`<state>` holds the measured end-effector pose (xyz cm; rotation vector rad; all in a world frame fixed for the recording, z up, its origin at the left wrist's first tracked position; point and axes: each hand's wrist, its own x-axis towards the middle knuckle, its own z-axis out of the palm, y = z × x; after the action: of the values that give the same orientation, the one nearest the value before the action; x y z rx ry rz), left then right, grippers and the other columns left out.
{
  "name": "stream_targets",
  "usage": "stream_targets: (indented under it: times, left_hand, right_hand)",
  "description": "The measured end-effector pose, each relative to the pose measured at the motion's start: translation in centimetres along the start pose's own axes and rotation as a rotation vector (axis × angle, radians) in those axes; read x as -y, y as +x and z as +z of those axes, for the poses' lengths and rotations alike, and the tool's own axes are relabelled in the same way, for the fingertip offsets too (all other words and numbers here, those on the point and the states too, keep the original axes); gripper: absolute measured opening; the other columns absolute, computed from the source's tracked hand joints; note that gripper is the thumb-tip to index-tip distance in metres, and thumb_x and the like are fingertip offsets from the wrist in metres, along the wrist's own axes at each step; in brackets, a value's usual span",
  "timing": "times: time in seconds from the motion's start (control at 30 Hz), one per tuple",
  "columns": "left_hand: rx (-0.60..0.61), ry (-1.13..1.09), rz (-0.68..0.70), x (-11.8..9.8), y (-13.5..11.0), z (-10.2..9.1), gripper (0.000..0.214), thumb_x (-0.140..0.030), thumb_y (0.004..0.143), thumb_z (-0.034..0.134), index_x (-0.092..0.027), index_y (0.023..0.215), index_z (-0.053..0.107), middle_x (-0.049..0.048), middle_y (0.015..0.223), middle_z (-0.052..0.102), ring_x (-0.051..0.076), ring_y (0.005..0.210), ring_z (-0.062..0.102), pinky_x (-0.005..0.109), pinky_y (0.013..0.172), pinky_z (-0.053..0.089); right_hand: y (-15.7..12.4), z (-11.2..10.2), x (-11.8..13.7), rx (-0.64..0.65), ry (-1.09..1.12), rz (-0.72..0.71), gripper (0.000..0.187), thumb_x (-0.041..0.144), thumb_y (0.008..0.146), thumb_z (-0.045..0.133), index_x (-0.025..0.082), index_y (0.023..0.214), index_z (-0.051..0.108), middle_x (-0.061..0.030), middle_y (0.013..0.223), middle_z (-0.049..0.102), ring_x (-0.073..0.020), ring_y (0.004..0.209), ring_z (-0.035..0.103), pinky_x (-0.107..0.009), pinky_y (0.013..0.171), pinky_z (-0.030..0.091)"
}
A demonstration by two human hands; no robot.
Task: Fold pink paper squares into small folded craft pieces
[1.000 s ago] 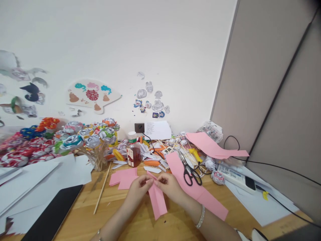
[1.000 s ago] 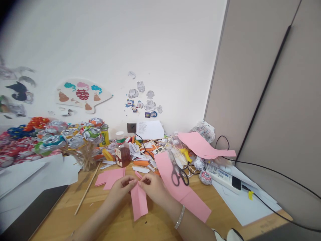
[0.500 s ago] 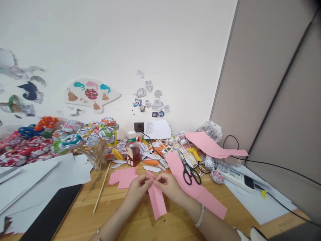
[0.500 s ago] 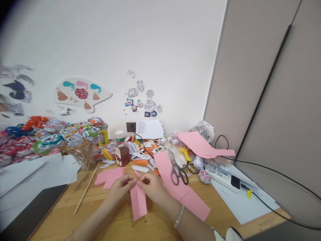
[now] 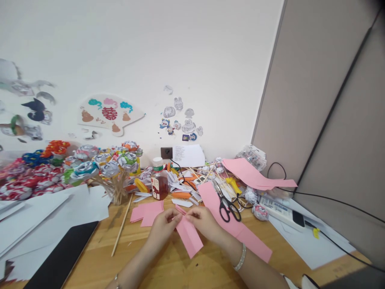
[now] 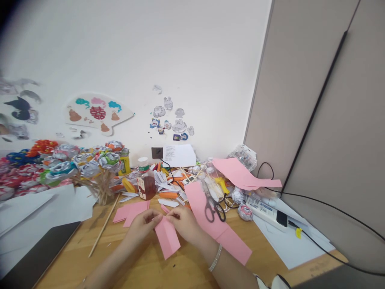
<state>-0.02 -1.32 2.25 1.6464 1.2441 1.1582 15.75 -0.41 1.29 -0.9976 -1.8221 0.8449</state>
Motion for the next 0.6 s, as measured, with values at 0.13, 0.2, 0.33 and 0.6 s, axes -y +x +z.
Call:
stream_targets:
  times: [0.13,0.2,0.33,0.6]
  left_hand:
    - [0.035,0.034,0.021,0.1,-0.1,0.1,0.021,-0.035,0.070,0.052,-0.016,0.063,0.057,-0.0018,0.057,0.055,0.014,0.054,0.050,0.022,0.052,0.038]
    - [0.034,0.055,0.039,0.4,-0.1,0.2,0.022,-0.035,0.071,0.051,-0.016,0.063,0.056,-0.0021,0.057,0.055,0.014,0.055,0.049,0.022,0.052,0.038]
    - [0.019,0.093,0.038,0.7,-0.1,0.3,0.022,-0.034,0.071,0.049,-0.016,0.061,0.054,-0.0016,0.057,0.054,0.014,0.055,0.049,0.022,0.051,0.037]
    - [0.103,0.528,0.200,-0.7,-1.0,0.0,0.024,-0.028,0.078,0.039,-0.019,0.062,0.054,0.0012,0.061,0.057,0.017,0.060,0.051,0.024,0.055,0.033]
  right_hand:
    - [0.0,0.0,-0.3,-0.046,-0.047,0.047,0.010,0.021,0.070,0.057,0.015,0.065,0.062,0.0001,0.063,0.059,-0.0118,0.060,0.051,-0.021,0.053,0.037]
    - [0.1,0.1,-0.5,-0.069,-0.080,0.071,0.010,0.023,0.068,0.060,0.015,0.062,0.061,0.0002,0.060,0.058,-0.0114,0.057,0.050,-0.020,0.051,0.036]
    - [0.0,0.1,-0.5,-0.081,-0.144,0.044,0.011,0.021,0.068,0.059,0.015,0.060,0.060,0.0014,0.059,0.056,-0.0102,0.056,0.048,-0.020,0.051,0.035]
    - [0.1,0.1,-0.7,-0.047,-0.190,-0.034,0.007,0.021,0.068,0.062,0.017,0.063,0.064,0.0005,0.063,0.059,-0.0123,0.061,0.052,-0.022,0.056,0.037]
